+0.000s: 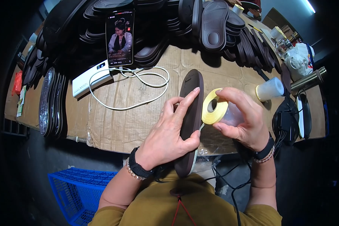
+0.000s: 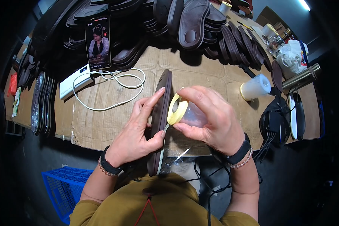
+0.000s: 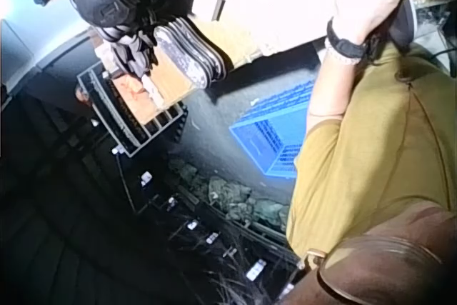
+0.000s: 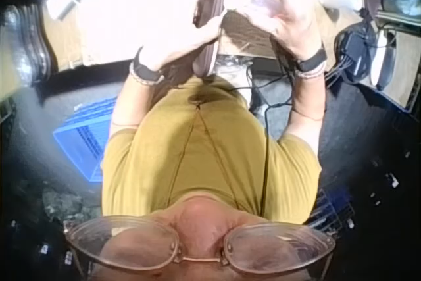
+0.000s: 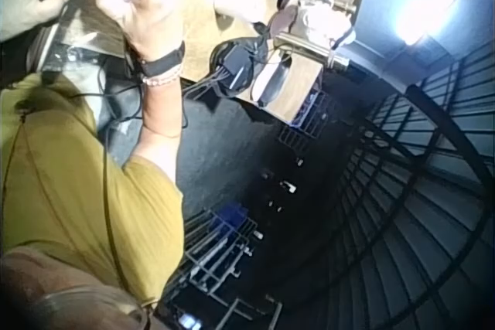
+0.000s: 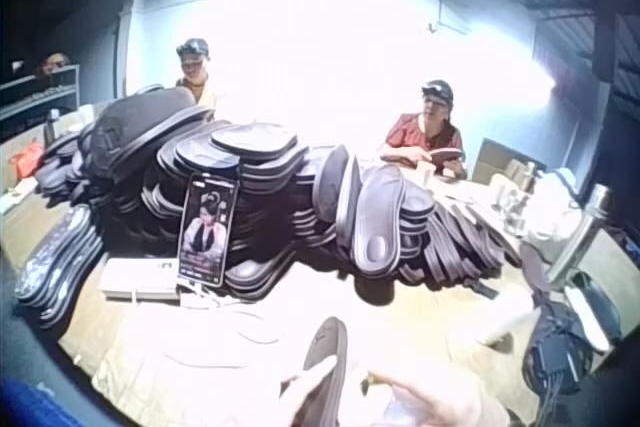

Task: Applying double-sided adhesive tape and plastic film to shoe insoles as part of the manufacturing process.

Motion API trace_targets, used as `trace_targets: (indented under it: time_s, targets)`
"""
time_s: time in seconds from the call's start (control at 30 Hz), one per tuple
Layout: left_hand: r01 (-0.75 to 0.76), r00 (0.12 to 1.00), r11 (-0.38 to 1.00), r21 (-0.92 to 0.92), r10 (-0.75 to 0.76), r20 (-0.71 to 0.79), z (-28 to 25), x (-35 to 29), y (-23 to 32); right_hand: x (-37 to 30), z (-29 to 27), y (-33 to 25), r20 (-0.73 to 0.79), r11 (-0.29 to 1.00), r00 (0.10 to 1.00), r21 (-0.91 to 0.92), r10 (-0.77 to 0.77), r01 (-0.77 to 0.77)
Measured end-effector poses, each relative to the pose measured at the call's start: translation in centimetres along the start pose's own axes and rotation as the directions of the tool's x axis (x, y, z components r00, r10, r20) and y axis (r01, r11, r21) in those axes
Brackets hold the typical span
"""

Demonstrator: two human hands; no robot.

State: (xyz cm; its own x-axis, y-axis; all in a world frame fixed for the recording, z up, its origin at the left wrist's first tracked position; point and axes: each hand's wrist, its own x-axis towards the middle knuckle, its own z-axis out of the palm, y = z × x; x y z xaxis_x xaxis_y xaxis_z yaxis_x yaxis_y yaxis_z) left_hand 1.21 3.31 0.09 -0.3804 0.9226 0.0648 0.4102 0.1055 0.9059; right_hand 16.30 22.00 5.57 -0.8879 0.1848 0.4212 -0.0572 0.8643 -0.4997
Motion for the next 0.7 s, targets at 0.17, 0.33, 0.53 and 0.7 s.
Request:
trace_targets:
  time_s: [0.17, 0.33, 0.53, 0.7]
  targets:
    - [-0.009, 1.0, 1.0, 0.009, 0.009, -0.006, 0.0, 0.0, -0.1, -0.1, 0.5, -0.7, -0.079, 0.935, 0.978, -0.317, -0.194, 0.16]
    - [-0.035, 0.999, 0.999, 0.024, 0.035, -0.013, 0.2, 0.0, -0.2, -0.3, 1.6, -0.6, -0.219, 0.87, 0.957, -0.491, -0.188, 0.058]
    - [-0.062, 0.998, 0.997, 0.036, 0.063, -0.031, 0.4, -0.1, -0.4, -0.3, 2.3, -0.4, -0.237, 0.89, 0.964, -0.457, -0.119, -0.003]
    - [-0.075, 0.996, 0.997, 0.036, 0.076, -0.039, 0.5, -0.1, -0.5, -0.2, 2.5, -0.6, -0.231, 0.889, 0.968, -0.458, -0.097, -0.021]
